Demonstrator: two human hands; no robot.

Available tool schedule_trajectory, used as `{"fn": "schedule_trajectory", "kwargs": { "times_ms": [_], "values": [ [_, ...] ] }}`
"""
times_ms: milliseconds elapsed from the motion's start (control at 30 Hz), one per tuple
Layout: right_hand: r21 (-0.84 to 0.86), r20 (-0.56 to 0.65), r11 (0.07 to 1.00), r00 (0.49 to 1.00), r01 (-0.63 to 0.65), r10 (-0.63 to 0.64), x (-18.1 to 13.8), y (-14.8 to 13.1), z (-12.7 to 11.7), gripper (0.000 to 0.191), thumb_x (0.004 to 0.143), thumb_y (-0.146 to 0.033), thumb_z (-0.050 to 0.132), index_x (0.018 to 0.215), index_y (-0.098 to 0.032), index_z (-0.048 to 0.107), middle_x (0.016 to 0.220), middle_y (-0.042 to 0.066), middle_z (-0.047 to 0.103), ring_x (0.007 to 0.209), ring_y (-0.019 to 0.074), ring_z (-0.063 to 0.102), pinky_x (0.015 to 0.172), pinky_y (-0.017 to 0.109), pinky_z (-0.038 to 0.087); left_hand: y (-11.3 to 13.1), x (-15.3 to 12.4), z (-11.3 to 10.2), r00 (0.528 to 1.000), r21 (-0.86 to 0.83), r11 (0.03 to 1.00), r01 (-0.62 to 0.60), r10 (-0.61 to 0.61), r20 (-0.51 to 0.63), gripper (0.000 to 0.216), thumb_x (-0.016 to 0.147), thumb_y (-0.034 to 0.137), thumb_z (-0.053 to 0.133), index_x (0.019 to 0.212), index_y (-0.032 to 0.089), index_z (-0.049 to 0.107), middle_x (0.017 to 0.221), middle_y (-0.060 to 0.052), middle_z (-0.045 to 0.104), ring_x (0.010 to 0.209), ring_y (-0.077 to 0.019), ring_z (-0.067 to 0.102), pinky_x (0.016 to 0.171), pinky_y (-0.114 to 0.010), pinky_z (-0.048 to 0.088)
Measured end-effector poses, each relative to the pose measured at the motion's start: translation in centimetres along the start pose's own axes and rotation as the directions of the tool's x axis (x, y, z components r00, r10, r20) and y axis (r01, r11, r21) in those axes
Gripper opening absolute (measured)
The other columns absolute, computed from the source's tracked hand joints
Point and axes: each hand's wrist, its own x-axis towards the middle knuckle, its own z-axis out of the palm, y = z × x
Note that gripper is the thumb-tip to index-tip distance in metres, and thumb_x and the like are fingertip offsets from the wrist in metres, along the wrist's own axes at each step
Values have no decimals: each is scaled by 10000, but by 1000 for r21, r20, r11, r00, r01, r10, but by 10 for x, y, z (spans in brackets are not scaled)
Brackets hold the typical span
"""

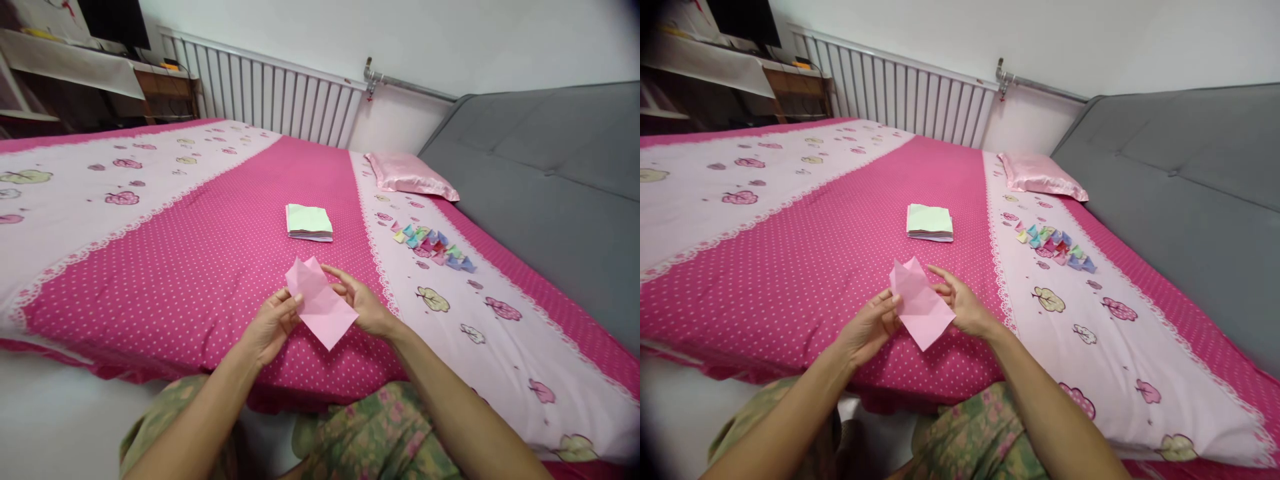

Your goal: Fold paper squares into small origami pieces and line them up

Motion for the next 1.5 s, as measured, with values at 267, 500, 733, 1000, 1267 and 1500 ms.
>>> {"fn": "schedule_trajectory", "kwargs": {
  "times_ms": [267,500,733,1000,1267,1500],
  "values": [
    [160,-46,984,995,-82,91,-2,-4,-4,415,854,-416,449,1207,-200,479,933,79,656,817,164,622,667,262,483,-5,2,-2,982,127,977,-171,179,-53,341,561,123,757,884,136,651,848,-63,699,750,-151,639,725,-257,486],
    [-126,-66,991,997,-47,38,-1,4,3,434,618,-343,726,991,-149,618,806,39,658,656,135,602,568,233,465,-6,2,0,969,288,939,-186,223,-103,279,519,145,778,778,106,682,775,-82,702,686,-155,628,680,-255,483],
    [-246,-71,963,993,-111,96,-2,10,14,286,612,-309,706,818,-118,653,758,42,653,612,136,580,523,226,439,-10,-1,3,969,375,912,-167,222,-109,220,595,276,740,724,107,684,682,-72,689,570,-145,602,538,-228,473],
    [-342,-73,918,980,-199,186,0,21,6,250,550,-310,733,676,-107,660,599,-12,590,531,107,513,483,198,370,-8,4,0,949,192,954,-228,262,-176,249,656,338,693,742,104,683,660,-70,692,638,-175,634,563,-244,496],
    [-298,-107,927,973,-226,203,-2,15,7,255,570,-327,725,670,-99,669,597,-5,612,532,110,515,502,210,363,3,7,2,917,-4,963,-271,257,-304,103,698,192,663,773,122,660,739,-56,708,762,-186,660,691,-259,539],
    [-97,-151,976,972,-197,181,0,6,11,362,512,-354,763,760,-115,654,728,38,674,705,176,611,678,291,454,2,4,1,955,45,983,-177,183,-234,147,760,242,603,830,122,653,814,-81,710,783,-181,661,679,-242,535]
  ]
}}
